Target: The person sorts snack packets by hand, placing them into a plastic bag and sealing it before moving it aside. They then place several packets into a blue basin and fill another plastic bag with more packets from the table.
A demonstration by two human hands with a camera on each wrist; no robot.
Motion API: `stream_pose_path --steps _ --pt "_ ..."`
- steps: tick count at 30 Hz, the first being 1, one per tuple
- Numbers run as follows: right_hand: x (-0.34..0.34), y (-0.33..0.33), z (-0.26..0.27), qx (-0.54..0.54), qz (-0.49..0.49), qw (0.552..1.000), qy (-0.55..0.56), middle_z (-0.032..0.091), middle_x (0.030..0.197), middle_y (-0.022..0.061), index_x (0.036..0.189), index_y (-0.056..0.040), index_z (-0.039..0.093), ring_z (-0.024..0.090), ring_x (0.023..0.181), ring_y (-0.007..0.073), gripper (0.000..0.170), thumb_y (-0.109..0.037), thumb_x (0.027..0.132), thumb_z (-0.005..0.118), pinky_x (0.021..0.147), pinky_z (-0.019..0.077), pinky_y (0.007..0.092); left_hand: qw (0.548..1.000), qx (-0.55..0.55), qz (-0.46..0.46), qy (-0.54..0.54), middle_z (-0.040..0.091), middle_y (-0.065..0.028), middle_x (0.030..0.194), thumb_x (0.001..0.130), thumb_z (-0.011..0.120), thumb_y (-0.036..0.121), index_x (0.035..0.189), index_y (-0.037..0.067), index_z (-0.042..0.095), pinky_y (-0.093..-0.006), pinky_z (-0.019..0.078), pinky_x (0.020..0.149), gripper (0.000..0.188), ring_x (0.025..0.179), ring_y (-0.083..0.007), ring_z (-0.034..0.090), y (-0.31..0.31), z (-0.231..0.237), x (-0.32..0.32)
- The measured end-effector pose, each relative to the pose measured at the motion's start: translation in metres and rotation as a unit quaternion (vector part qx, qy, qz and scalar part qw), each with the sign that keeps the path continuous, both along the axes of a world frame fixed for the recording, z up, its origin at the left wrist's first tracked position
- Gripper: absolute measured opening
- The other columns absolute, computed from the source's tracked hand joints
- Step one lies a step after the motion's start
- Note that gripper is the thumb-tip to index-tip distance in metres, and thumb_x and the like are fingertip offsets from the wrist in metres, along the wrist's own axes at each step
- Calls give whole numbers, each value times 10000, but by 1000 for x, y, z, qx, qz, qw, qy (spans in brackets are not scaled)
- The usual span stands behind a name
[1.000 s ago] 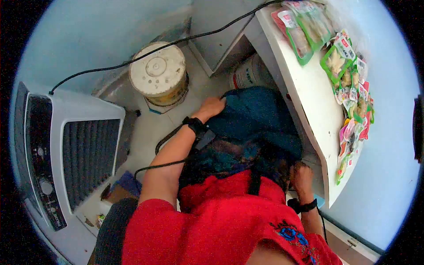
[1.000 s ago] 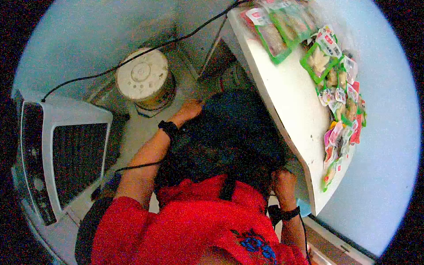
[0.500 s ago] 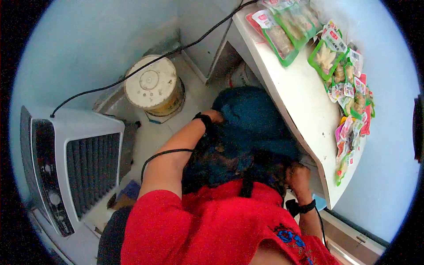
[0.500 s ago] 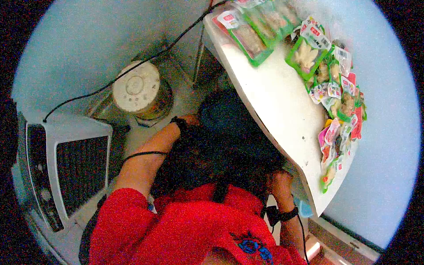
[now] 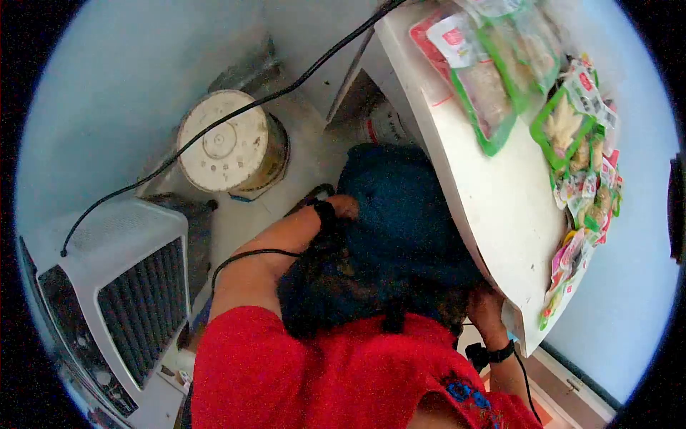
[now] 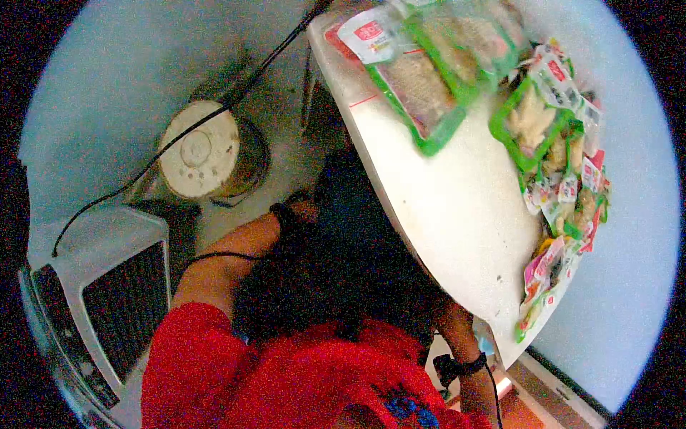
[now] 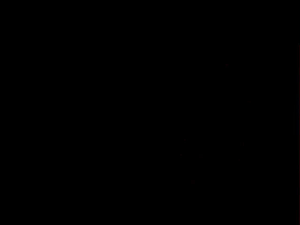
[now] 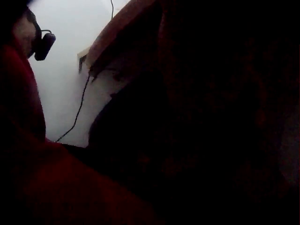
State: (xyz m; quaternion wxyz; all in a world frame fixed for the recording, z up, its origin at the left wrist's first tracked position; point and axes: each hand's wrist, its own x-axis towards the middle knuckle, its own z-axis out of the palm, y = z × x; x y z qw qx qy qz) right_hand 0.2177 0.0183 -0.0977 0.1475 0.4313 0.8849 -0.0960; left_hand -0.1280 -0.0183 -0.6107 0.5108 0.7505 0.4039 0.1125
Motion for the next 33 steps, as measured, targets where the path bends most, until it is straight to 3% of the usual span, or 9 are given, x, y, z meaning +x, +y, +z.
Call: stream_pose_path --steps 2,4,6,9,13,16,24,29,33 --pt "-19 -2 12 -3 -2 1000 -25 628 810 231 877 -19 624 599 746 437 104 -87 814 578 622 475 511 998 -28 41 -25 668 -98 1050 919 534 218 1049 122 692 -414 479 770 226 912 -288 623 -9 36 -17" --pt "37 1 -14 -53 7 996 -73 634 820 235 897 -17 631 604 754 437 125 -93 815 575 625 485 508 994 -46 84 -52 653 -71 1131 940 517 257 1103 138 686 -395 468 831 263 980 -266 609 -16 74 -46" --pt "-17 -2 9 -17 11 998 -61 644 900 245 976 -18 641 621 837 432 194 -125 823 586 695 507 495 989 -55 113 -77 638 -44 1212 960 500 296 1157 154 679 -377 457 893 302 1048 -245 595 -17 103 -72" --pt "-6 -3 8 -82 -68 990 -97 638 977 247 1046 -22 631 614 905 432 254 -152 830 598 760 500 496 980 -138 111 -91 633 -33 1251 967 497 311 1185 156 675 -367 452 926 321 1082 -233 590 -8 137 -111" --pt "-12 -4 9 -86 -60 992 -73 626 1020 246 1088 -26 612 600 944 431 293 -168 832 604 798 483 498 965 -248 74 -40 636 -39 1248 960 508 302 1188 144 673 -365 455 932 322 1082 -231 595 10 137 -110" --pt "-10 -4 8 -94 -66 991 -70 617 1052 245 1120 -29 598 590 974 431 324 -181 833 608 826 470 500 965 -254 61 24 639 -43 1245 956 517 296 1190 134 671 -364 456 937 324 1082 -230 599 16 103 -71" --pt "-12 -1 7 -110 -72 989 -62 592 1139 244 1204 -36 560 563 1052 429 412 -214 837 620 902 437 505 965 -252 51 43 647 -54 1239 942 539 278 1195 109 667 -361 460 949 330 1082 -226 609 6 57 -27" --pt "-15 -1 5 -113 -66 990 -55 577 1193 243 1257 -41 536 546 1101 428 469 -234 839 628 949 415 508 965 -251 59 43 651 -61 1235 934 553 267 1199 94 664 -359 463 957 335 1083 -224 615 -3 87 -48" --pt "-19 -1 8 -107 -58 992 -34 564 1236 242 1299 -44 518 532 1140 428 515 -251 841 634 987 399 511 961 -254 86 71 655 -67 1232 927 564 259 1202 81 662 -357 465 963 341 1083 -223 620 13 167 -99"
